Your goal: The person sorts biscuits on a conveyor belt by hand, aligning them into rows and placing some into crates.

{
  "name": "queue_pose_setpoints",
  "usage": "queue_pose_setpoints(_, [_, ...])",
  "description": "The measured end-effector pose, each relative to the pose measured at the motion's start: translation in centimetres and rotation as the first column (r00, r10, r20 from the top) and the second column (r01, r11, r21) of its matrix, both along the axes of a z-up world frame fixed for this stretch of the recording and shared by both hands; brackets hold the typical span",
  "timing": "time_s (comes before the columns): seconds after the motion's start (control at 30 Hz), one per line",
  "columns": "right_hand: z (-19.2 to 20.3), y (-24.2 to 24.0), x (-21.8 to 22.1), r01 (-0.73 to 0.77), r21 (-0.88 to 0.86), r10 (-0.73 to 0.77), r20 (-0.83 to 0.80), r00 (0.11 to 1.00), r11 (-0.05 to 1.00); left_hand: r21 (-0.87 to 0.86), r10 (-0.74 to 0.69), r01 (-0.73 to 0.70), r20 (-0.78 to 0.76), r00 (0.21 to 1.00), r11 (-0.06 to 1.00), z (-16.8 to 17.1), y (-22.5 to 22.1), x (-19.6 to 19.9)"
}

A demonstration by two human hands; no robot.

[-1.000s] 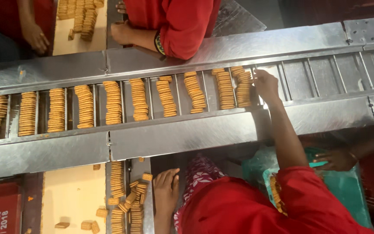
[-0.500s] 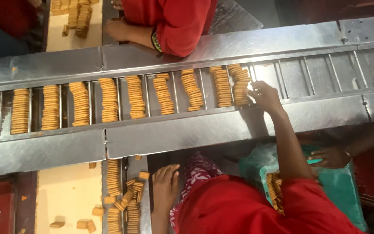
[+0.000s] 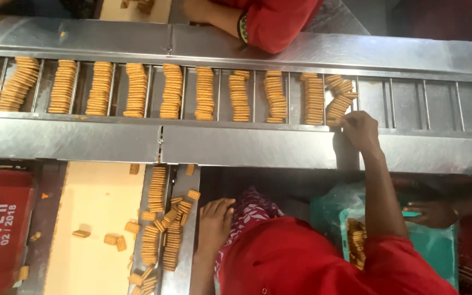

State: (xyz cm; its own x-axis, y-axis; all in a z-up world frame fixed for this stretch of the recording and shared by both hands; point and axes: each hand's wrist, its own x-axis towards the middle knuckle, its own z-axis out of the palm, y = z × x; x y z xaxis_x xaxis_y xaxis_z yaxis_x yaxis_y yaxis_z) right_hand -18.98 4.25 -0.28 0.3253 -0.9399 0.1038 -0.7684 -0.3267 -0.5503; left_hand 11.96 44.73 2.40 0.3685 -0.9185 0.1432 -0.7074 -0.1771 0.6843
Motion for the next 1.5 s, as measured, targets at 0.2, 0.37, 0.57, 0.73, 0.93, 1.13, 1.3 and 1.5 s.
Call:
queue_pose_setpoints(0.2, [-1.5,-0.6,-1.5,0.226,0.12,-0.252,0.308,0.917,0.967,0.017,0.055,-0.055,0.007,0.998,0.998,-1.0,3.8,0.7])
queue_pose_setpoints(0.37, [-4.5,-5.5,-1.4,0.05,0.273,-0.25,0.775,0.58,0.961,0.109,0.066,-0.066,0.0,0.998,0.992,-1.7,6.8,1.6])
queue_pose_setpoints(0.57, [-6.3,-8.0,3.6,0.078,0.488,-0.429,0.666,0.61,0.869,0.131,0.113,-0.113,0.008,0.994,0.985,-1.8,9.0,1.0])
queue_pose_setpoints(0.73, [-6.9,-7.4,1.4,-0.066,0.413,-0.37,0.867,0.332,0.908,0.144,0.098,-0.093,-0.031,0.995,0.985,-2.0,9.8,0.5])
queue_pose_setpoints(0.93, [-6.8,-6.8,1.8,-0.125,0.475,-0.398,0.832,0.387,0.871,0.138,0.078,-0.072,-0.036,0.996,0.988,-1.7,9.4,0.5])
queue_pose_setpoints(1.13, [-3.1,-4.2,4.6,-0.119,0.57,-0.485,0.776,0.403,0.813,0.15,0.007,0.0,-0.044,0.999,0.989,-0.8,6.9,0.0])
queue_pose_setpoints(1.3, [5.2,2.6,14.9,-0.166,0.397,-0.219,0.757,0.615,0.903,0.143,-0.017,0.027,-0.073,0.997,0.989,-0.6,6.5,-0.2])
queue_pose_setpoints(1.5, [7.4,12.1,19.3,-0.228,-0.179,0.288,0.523,0.802,0.957,0.168,0.13,-0.122,-0.036,0.991,0.978,-2.6,10.8,-0.8])
